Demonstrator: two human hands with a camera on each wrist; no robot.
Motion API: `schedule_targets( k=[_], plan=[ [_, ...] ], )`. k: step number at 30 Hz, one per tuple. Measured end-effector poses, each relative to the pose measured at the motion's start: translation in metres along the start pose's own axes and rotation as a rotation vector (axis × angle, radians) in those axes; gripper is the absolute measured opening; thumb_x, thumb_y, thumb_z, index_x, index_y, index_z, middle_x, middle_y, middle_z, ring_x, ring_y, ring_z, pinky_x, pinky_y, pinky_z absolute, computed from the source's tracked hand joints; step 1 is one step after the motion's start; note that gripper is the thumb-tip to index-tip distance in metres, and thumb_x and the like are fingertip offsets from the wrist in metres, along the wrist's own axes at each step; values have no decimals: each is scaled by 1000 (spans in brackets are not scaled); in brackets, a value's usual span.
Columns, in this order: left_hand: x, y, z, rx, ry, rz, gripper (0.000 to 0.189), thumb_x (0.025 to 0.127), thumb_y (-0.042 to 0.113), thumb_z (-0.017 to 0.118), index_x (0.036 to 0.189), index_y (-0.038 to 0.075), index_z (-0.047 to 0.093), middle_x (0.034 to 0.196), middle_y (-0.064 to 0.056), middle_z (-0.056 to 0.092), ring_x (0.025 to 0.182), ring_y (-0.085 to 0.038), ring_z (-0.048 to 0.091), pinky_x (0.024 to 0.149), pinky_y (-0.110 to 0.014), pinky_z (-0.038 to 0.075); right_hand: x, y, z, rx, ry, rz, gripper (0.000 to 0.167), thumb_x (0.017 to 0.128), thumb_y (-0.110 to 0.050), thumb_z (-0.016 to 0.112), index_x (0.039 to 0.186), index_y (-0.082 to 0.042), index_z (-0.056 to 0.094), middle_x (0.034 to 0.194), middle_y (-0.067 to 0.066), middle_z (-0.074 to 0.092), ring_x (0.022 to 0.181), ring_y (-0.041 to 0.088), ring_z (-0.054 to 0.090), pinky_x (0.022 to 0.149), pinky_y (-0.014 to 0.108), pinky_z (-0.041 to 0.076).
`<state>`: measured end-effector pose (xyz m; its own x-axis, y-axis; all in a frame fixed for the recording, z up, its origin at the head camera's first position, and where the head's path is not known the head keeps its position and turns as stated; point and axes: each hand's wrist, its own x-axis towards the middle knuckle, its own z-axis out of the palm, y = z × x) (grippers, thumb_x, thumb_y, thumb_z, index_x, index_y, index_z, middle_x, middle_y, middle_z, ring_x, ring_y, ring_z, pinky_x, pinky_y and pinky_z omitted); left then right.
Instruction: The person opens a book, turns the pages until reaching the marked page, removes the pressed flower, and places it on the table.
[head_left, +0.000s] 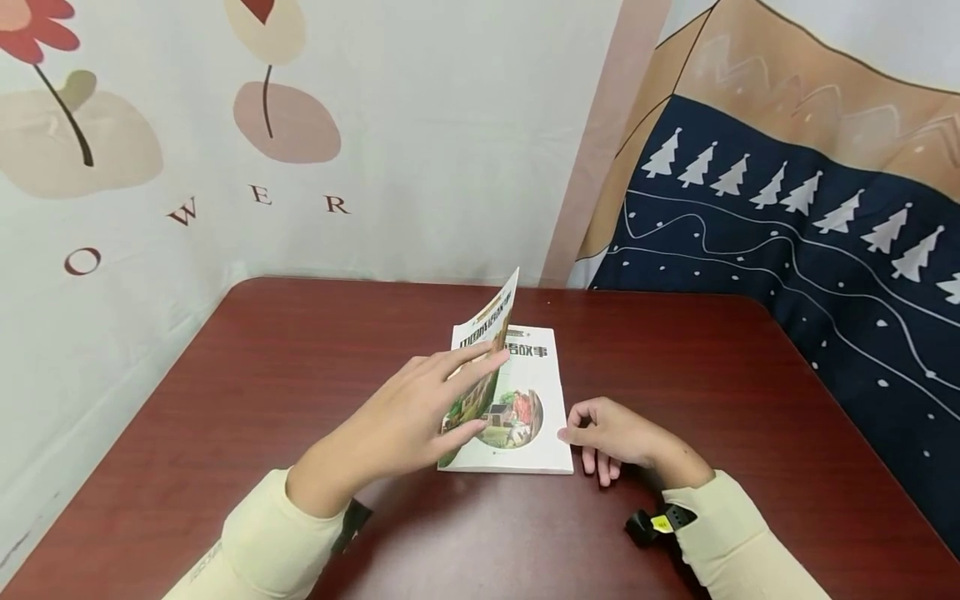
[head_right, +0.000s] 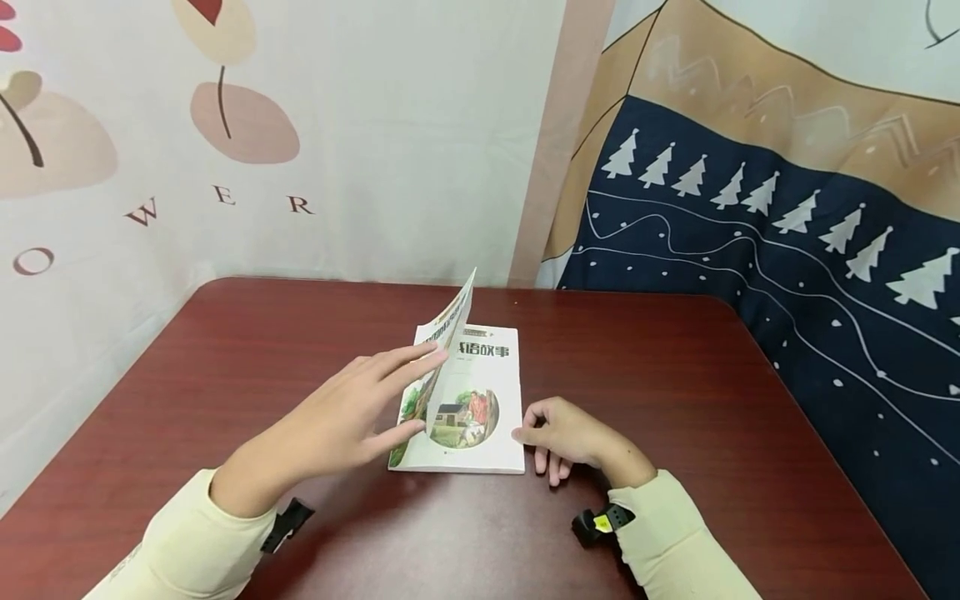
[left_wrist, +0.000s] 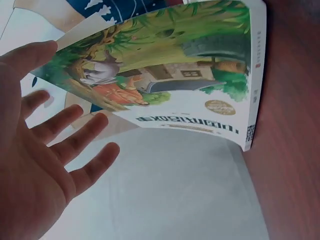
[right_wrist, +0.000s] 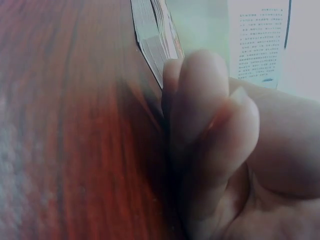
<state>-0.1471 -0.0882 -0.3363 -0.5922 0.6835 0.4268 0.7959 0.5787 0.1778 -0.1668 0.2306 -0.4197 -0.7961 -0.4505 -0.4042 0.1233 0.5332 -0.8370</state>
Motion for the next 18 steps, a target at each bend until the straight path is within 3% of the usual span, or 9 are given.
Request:
schedule_targets(
  k=[5,11,18],
  plan=[
    [-1,0,-6,31,-9,-13,68,88,38,75,148,27,47,153,-6,48,132,-21,55,99,-46,48,-2,0,0,-1,1,-7,30,97,-28,65,87,-2,55,57,8,65,37,13,59,36,25,47],
    [-2,0,-11,83,2,-58,64,86,42,74,144,26,52,152,-4,49,133,-19,53,102,-46,46,-3,1,-1,-1,2,-17,30,98,-28,65,87,-2,54,56,7,65,36,13,59,36,24,46],
    [-19,-5,-13,123,66,-117,66,84,48,75,141,24,54,147,-2,55,130,-19,57,108,-48,41,-1,3,-1,-4,0,-28,30,98,-28,64,86,-2,54,55,7,65,36,13,59,36,25,47]
  ],
)
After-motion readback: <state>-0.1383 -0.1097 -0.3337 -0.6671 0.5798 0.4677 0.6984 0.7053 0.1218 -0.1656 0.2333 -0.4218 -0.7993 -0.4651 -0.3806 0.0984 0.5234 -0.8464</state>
